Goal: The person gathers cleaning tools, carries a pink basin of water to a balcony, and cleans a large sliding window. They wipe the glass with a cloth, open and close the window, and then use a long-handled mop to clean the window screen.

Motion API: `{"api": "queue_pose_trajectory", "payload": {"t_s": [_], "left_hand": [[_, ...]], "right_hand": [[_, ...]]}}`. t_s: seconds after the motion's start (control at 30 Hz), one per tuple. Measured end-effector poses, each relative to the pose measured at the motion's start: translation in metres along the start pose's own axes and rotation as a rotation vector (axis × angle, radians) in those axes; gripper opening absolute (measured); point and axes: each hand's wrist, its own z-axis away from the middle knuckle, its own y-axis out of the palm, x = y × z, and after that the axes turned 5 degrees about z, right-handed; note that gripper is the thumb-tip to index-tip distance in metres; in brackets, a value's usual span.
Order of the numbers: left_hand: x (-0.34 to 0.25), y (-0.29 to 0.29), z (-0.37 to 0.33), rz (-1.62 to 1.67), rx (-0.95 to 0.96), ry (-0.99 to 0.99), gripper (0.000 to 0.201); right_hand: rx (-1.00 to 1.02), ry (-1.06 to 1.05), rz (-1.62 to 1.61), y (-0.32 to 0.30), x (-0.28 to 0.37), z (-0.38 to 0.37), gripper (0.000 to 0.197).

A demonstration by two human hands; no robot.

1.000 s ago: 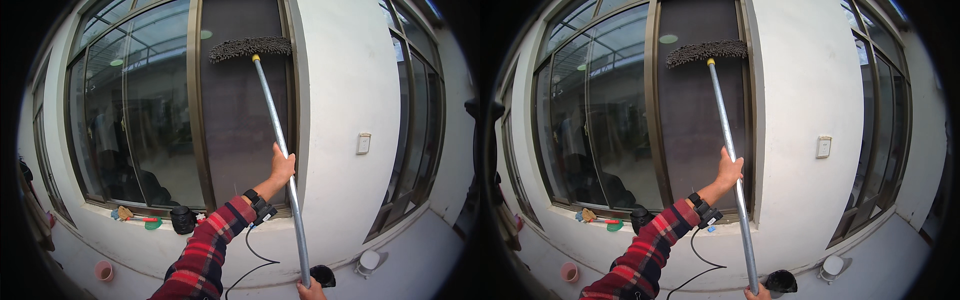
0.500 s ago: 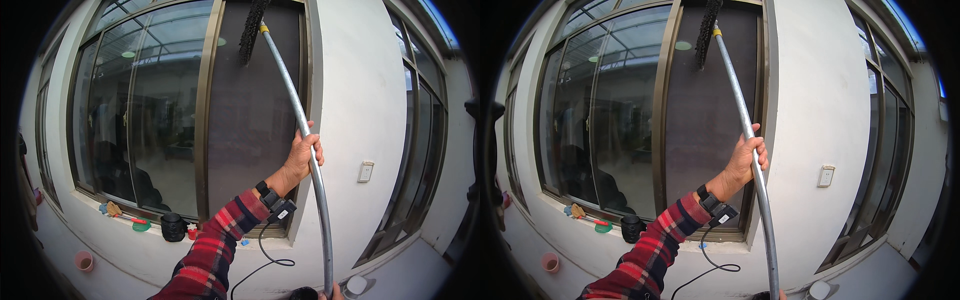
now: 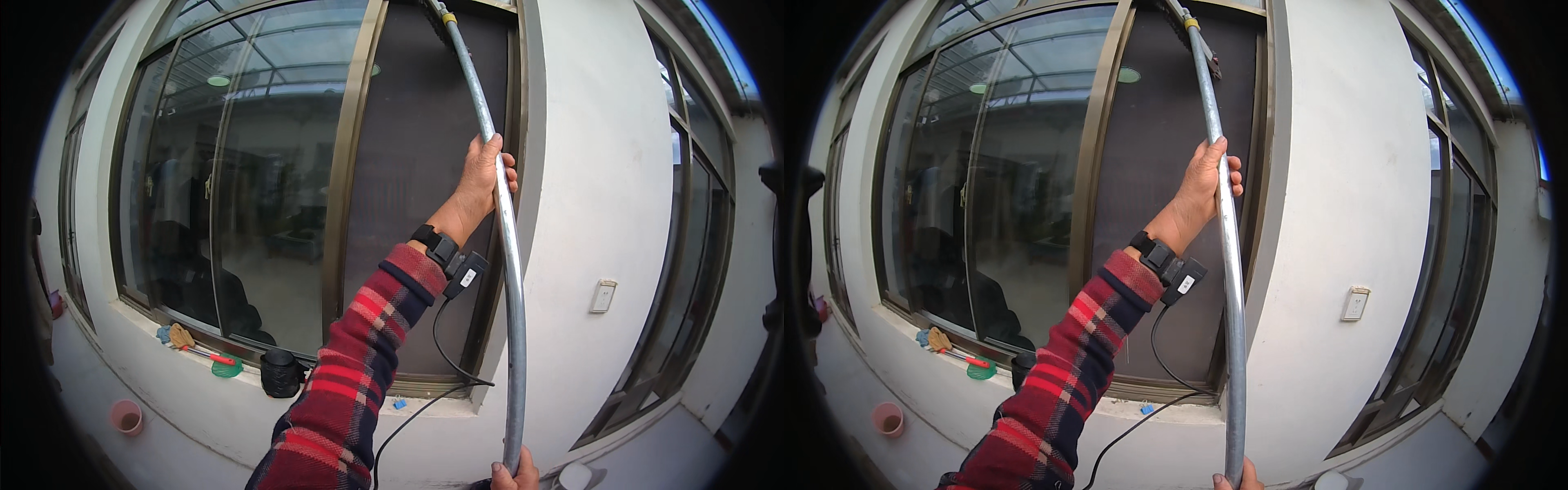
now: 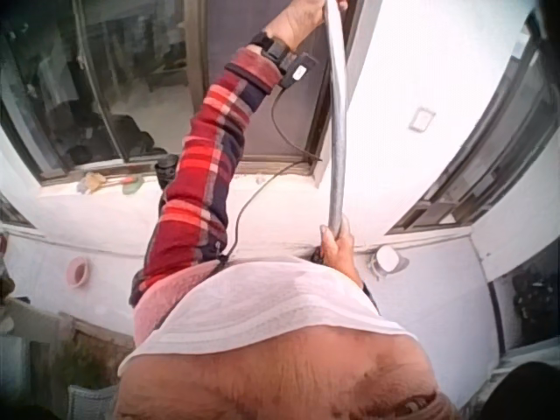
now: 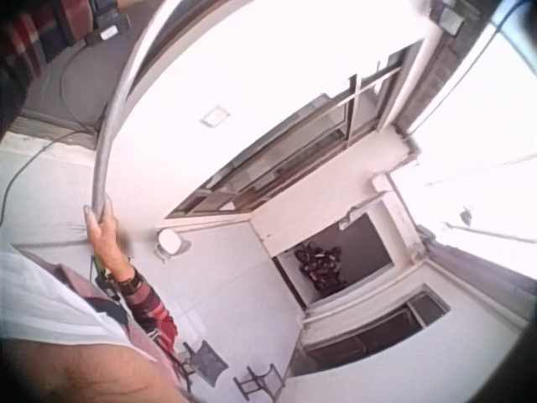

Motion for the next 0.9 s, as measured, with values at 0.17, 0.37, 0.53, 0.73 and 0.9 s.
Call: {"api": "queue_pose_trajectory", "payload": {"t_s": [0.17, 0.37, 0.53, 0.73, 0.9], "left_hand": [[-0.031, -0.03, 0.019, -0.587, -0.214, -0.003, 0.058], [-0.06, -0.047, 0.029, -0.729, -0.359, -0.118, 0.051], [-0.079, -0.032, 0.026, -0.93, -0.367, -0.074, 0.048], [-0.11, -0.018, 0.016, -0.945, -0.199, -0.133, 0.052], [-0.109, -0.041, 0.018, -0.401, 0.042, -0.124, 0.073]], "right_hand": [[-0.001, -0.251, 0.095, 0.057, 0.001, -0.005, 0.042], [0.182, -0.226, -0.152, 0.091, 0.017, 0.006, 0.035], [0.308, -0.127, -0.375, 0.109, 0.046, 0.015, 0.035], [0.446, 0.073, -0.566, 0.131, 0.085, 0.028, 0.036], [0.456, 0.108, -0.644, 0.148, 0.092, 0.019, 0.037]]}}
